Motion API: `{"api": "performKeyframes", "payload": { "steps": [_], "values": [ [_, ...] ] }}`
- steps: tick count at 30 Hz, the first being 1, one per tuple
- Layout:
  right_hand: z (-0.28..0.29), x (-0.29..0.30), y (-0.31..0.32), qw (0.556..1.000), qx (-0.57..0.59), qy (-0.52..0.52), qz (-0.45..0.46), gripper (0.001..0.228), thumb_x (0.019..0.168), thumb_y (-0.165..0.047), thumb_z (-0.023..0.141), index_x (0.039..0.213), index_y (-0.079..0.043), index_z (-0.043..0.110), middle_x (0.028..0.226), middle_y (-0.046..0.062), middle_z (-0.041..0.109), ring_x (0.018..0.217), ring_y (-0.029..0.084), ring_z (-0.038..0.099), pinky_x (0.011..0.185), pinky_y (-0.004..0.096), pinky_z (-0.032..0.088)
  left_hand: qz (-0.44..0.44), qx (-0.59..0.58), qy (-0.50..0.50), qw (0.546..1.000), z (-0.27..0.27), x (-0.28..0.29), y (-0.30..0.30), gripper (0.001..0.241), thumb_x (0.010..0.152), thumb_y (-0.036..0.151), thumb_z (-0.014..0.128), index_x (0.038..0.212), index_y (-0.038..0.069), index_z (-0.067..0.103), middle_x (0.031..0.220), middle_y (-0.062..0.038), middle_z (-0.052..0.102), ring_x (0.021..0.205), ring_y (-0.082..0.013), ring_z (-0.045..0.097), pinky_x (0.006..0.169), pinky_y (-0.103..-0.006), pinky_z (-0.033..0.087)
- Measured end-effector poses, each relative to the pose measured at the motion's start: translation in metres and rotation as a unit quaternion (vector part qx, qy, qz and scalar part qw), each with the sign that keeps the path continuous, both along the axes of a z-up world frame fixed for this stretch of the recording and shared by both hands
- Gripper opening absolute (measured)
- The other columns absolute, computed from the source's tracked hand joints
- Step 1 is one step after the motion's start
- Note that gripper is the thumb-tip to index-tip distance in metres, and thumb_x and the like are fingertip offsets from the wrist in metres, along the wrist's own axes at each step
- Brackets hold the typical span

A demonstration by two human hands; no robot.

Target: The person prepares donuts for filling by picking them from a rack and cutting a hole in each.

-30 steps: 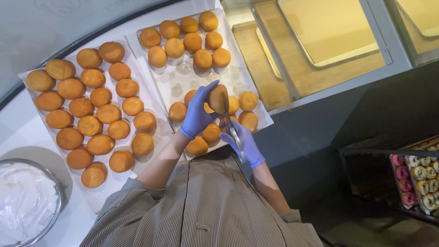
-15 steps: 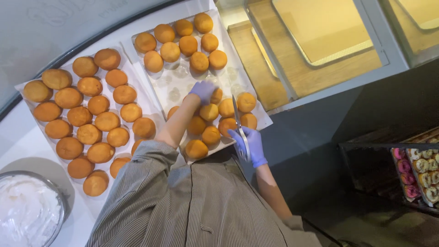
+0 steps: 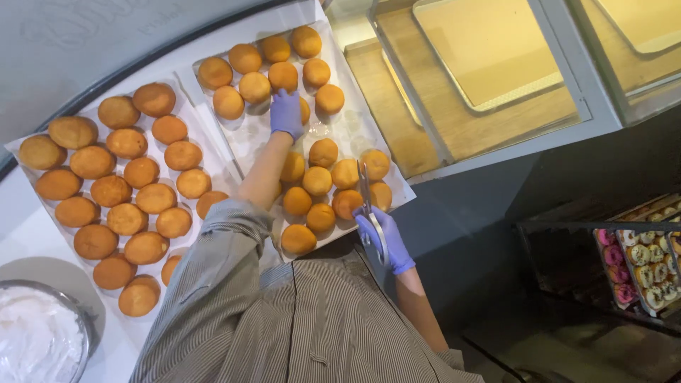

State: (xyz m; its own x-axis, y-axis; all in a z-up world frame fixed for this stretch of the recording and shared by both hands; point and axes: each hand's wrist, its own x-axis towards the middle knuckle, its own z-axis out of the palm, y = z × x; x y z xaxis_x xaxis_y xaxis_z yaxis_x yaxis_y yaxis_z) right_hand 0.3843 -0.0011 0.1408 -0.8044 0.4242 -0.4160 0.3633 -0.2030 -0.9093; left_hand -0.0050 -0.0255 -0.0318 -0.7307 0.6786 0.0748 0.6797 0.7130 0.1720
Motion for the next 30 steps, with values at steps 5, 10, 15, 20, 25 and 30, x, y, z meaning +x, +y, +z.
{"api": "performKeyframes", "payload": {
  "steps": [5,10,15,20,25,30],
  "values": [
    [0.025,-0.014,0.001,0.998,-0.017,0.025,0.061,0.03,0.099,-0.023,0.065,0.121,-0.003,0.064,0.083,-0.006,0.056,0.071,0.003,0.051,0.062,0.02,0.044,-0.084,0.318,-0.112,0.938,0.048,0.041,-0.049,0.078,0.064,0.02,0.094,0.131,0.008,0.055,0.125,-0.016,0.057,0.118,-0.0368,0.056,0.103,-0.0484,0.049],
    [0.028,-0.028,-0.003,0.989,-0.087,0.039,0.11,0.037,0.101,-0.024,0.062,0.132,-0.003,0.061,0.086,-0.005,0.055,0.073,0.003,0.051,0.065,0.02,0.045,-0.106,0.513,-0.226,0.821,0.17,0.118,-0.083,0.094,0.068,0.01,0.095,0.148,0.007,0.046,0.142,-0.014,0.051,0.132,-0.0295,0.056,0.107,-0.0393,0.054],
    [0.022,-0.039,-0.007,0.987,-0.08,0.037,0.133,0.038,0.101,-0.025,0.063,0.132,-0.002,0.061,0.085,-0.006,0.052,0.071,0.003,0.049,0.064,0.019,0.043,-0.14,0.529,-0.198,0.813,0.181,0.132,-0.094,0.091,0.071,0.004,0.094,0.148,0.008,0.047,0.146,-0.013,0.053,0.136,-0.0325,0.056,0.116,-0.0404,0.049],
    [0.031,-0.052,-0.008,0.991,-0.05,0.029,0.117,0.037,0.1,-0.025,0.065,0.13,-0.002,0.062,0.089,-0.006,0.053,0.072,0.002,0.048,0.062,0.019,0.041,-0.178,0.49,-0.188,0.832,0.182,0.153,-0.094,0.089,0.07,-0.001,0.09,0.148,0.01,0.048,0.147,-0.016,0.052,0.139,-0.0358,0.054,0.118,-0.0388,0.047],
    [0.034,-0.059,-0.013,0.994,0.065,0.026,0.078,0.029,0.101,-0.023,0.068,0.12,-0.001,0.065,0.088,-0.002,0.057,0.073,0.003,0.048,0.064,0.021,0.039,-0.118,0.484,-0.248,0.831,0.174,0.168,-0.09,0.092,0.065,-0.002,0.087,0.147,0.009,0.048,0.141,-0.014,0.055,0.132,-0.0327,0.057,0.112,-0.0378,0.049],
    [0.03,-0.063,-0.01,0.996,0.054,0.014,0.076,0.024,0.099,-0.024,0.069,0.11,-0.003,0.067,0.077,-0.005,0.058,0.062,0.002,0.048,0.053,0.02,0.038,-0.121,0.492,-0.266,0.82,0.172,0.163,-0.09,0.092,0.073,0.0,0.087,0.152,0.009,0.043,0.138,-0.013,0.057,0.129,-0.0309,0.059,0.11,-0.0378,0.05]
  ]
}}
